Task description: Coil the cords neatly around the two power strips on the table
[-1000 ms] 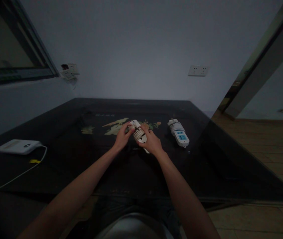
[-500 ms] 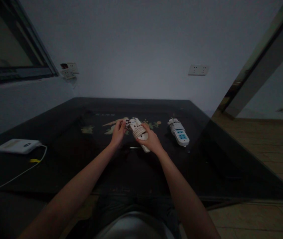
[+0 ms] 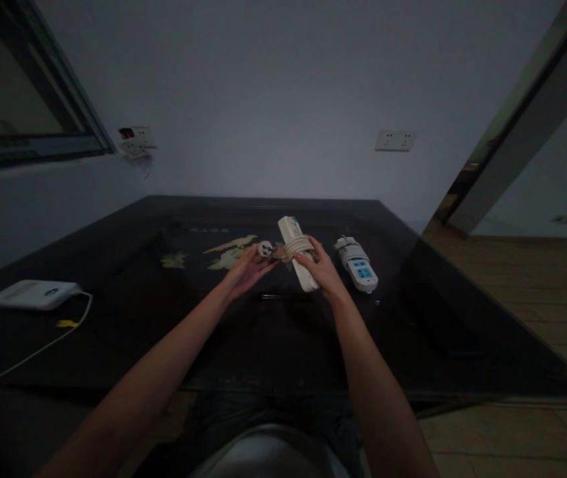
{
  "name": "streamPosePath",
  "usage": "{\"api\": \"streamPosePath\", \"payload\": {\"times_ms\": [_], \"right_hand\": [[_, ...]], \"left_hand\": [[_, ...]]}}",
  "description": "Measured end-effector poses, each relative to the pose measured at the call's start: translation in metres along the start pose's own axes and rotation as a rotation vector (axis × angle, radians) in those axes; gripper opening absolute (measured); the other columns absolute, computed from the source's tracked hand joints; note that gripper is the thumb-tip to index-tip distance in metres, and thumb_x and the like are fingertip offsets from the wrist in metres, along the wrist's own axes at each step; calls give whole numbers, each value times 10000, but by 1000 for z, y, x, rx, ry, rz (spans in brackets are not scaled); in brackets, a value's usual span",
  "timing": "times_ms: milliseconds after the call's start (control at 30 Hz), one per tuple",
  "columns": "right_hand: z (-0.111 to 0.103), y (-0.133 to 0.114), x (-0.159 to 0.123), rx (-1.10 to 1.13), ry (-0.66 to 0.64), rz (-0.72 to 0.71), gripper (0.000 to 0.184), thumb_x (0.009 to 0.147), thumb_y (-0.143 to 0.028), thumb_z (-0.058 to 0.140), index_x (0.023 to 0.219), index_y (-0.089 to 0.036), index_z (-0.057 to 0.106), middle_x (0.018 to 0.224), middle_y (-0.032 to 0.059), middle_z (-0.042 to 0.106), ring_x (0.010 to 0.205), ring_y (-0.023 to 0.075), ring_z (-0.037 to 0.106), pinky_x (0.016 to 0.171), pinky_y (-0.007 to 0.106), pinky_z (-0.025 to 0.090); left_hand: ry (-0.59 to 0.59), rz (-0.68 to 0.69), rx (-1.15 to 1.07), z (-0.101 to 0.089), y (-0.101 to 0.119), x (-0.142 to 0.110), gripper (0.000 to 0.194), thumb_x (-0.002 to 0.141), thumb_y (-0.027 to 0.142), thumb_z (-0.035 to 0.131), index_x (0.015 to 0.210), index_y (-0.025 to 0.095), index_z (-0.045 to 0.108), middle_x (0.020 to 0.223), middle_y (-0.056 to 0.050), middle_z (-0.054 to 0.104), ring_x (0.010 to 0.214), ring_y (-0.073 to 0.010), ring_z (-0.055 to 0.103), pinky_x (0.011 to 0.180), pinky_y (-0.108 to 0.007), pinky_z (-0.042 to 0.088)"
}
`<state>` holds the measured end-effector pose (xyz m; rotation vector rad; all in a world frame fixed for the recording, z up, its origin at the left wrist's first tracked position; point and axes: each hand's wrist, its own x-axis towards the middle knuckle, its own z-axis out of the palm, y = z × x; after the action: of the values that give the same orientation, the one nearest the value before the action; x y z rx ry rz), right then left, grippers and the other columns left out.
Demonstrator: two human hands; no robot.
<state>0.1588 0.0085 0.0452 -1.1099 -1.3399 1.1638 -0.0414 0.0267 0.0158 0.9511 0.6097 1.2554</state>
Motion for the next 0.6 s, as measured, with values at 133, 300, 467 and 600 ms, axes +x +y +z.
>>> {"api": "streamPosePath", "payload": {"times_ms": [133, 300, 467, 600], "right_hand": [[-9, -7, -3, 25, -85, -27, 772, 722, -364, 647, 1419, -249, 336, 1200, 73, 636, 981, 234, 633, 876, 398, 492], [-7, -11, -9, 42, -287, -123, 792, 713, -339, 669, 1422, -248, 329, 1358, 81, 531, 1166, 239, 552, 992, 403, 424], [-1, -16, -15, 17, -435, -171, 825, 705, -365, 681, 1438, -249, 323, 1473, 81, 398, 1313, 249, 419, 1064, 415, 348], [-4, -20, -19, -30, -581, -208, 913, 679, -413, 707, 1467, -271, 269, 1523, 66, 310, 1365, 248, 343, 1100, 440, 283]], "left_hand": [[2, -179, -28, -4, 4, -1, 473, 833, 594, 520, 737, 145, 636, 1044, -135, 691, 973, -223, 655, 892, -362, 518], [-107, -314, 2, 1, 1, -8, 191, 779, 263, 700, 947, 184, 657, 965, -70, 701, 787, -151, 669, 721, -268, 535], [-183, -409, 86, 8, 6, -12, 177, 789, 274, 663, 713, 138, 579, 580, 23, 516, 414, -26, 383, 396, -138, 325], [-196, -390, 184, 5, 10, -11, 202, 762, 195, 646, 618, 150, 512, 478, 66, 368, 378, -18, 267, 366, -128, 215]]}}
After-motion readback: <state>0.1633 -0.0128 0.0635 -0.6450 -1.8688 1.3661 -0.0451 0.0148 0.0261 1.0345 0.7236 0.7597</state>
